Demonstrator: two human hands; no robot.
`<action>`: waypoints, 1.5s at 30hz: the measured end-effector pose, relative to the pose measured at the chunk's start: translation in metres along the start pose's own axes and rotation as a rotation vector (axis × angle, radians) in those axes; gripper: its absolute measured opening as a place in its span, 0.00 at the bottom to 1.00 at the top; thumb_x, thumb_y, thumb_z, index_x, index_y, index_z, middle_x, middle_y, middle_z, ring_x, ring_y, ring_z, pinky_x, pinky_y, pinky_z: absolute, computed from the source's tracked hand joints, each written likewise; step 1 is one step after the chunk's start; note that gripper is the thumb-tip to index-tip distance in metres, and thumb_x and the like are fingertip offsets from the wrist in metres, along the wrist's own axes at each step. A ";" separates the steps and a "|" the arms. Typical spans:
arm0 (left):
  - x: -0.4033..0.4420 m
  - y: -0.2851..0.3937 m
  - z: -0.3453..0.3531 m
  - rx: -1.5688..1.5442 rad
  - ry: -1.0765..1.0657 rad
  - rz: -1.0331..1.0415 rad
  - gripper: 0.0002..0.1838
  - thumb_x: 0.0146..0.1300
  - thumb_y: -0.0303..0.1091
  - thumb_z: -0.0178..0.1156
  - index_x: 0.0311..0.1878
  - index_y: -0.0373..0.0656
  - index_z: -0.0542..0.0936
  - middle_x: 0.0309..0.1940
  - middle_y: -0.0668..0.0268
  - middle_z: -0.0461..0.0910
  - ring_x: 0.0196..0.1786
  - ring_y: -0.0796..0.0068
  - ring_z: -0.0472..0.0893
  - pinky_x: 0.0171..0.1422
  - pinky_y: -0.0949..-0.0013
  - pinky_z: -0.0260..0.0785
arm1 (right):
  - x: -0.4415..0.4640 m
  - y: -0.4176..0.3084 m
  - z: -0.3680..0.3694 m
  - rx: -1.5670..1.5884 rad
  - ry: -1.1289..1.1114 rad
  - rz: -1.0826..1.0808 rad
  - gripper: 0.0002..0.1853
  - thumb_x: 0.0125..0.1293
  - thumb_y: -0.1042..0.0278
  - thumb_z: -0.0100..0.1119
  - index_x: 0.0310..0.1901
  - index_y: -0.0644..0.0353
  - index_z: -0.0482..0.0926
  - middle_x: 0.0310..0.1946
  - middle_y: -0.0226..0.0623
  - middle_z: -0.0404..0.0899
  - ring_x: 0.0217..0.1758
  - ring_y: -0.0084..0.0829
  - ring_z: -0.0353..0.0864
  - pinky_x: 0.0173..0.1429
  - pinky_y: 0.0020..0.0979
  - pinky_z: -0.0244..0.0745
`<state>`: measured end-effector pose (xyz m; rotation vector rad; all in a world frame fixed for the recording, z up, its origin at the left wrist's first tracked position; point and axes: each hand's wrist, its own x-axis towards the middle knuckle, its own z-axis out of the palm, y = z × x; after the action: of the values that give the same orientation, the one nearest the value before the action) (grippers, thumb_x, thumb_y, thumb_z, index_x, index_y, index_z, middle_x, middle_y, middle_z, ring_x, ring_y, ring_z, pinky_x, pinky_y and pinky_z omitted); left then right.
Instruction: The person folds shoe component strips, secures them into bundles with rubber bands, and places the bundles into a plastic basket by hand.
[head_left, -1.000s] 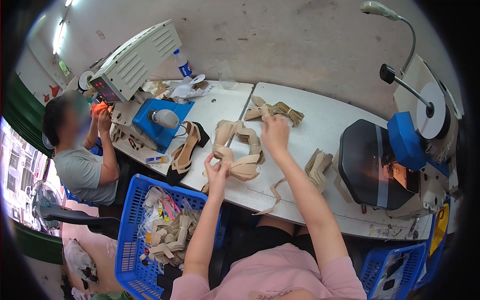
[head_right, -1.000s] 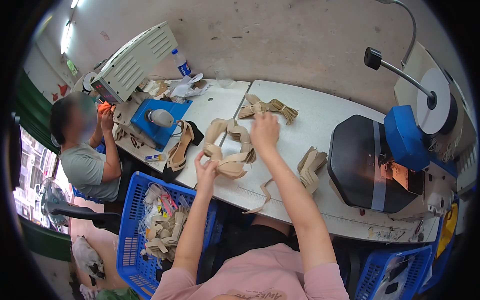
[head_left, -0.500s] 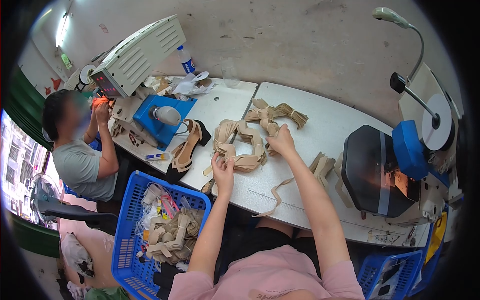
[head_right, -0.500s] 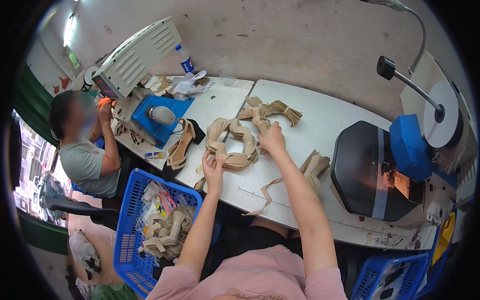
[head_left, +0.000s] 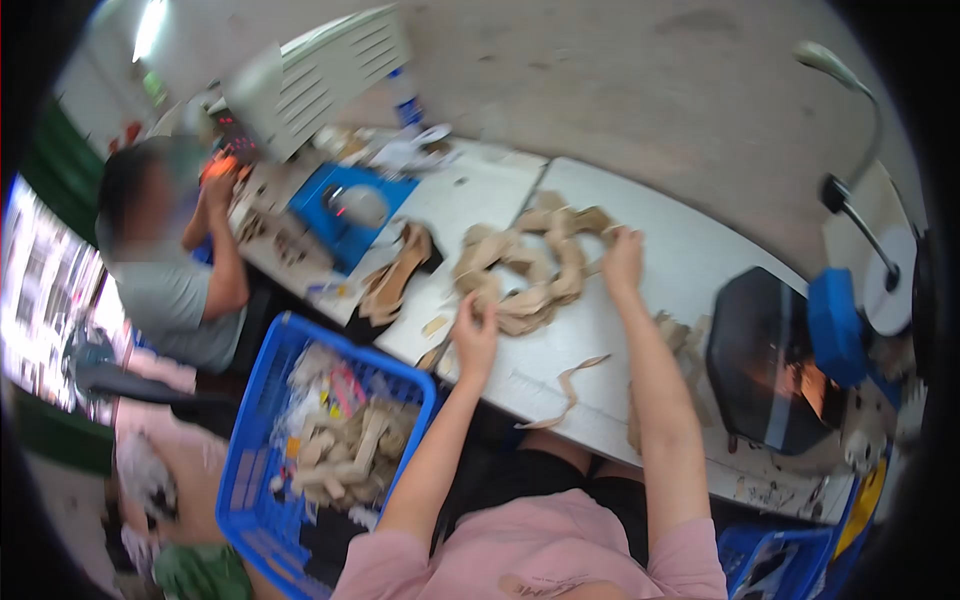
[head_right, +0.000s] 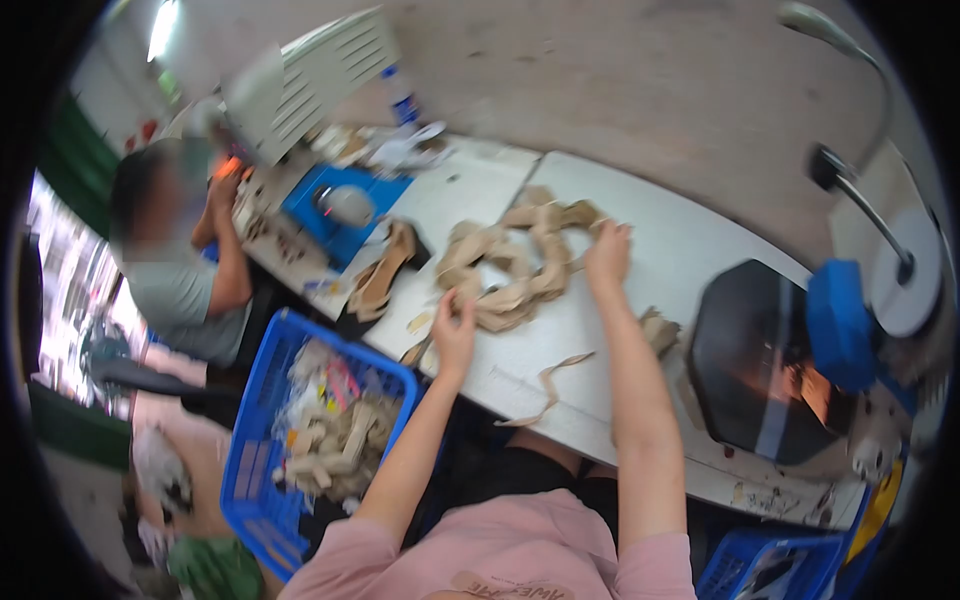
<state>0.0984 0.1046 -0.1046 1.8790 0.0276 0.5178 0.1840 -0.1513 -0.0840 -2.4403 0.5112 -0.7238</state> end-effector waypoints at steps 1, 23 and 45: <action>0.000 -0.004 0.003 -0.013 0.012 0.037 0.20 0.63 0.37 0.62 0.52 0.32 0.75 0.43 0.50 0.79 0.46 0.58 0.78 0.53 0.63 0.69 | -0.004 -0.002 -0.002 -0.063 0.067 -0.110 0.15 0.53 0.81 0.51 0.44 0.61 0.76 0.44 0.49 0.72 0.48 0.50 0.74 0.51 0.47 0.71; -0.159 0.012 -0.367 0.838 0.479 -0.091 0.16 0.52 0.22 0.60 0.46 0.43 0.79 0.49 0.58 0.71 0.53 0.61 0.71 0.52 0.64 0.68 | -0.354 -0.231 0.037 0.429 -1.058 -1.258 0.20 0.47 0.79 0.59 0.46 0.62 0.76 0.47 0.44 0.75 0.60 0.44 0.69 0.69 0.48 0.59; -0.214 -0.014 -0.479 -0.993 0.443 -0.403 0.27 0.49 0.38 0.56 0.53 0.34 0.71 0.35 0.51 0.81 0.37 0.57 0.83 0.48 0.57 0.78 | -0.376 -0.307 0.014 0.784 -0.791 -1.112 0.16 0.60 0.61 0.61 0.45 0.64 0.78 0.40 0.46 0.79 0.48 0.50 0.75 0.53 0.42 0.72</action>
<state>-0.2661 0.4798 -0.0588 0.7407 0.3663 0.5191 -0.0410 0.2781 -0.0573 -1.8224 -1.2648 -0.1711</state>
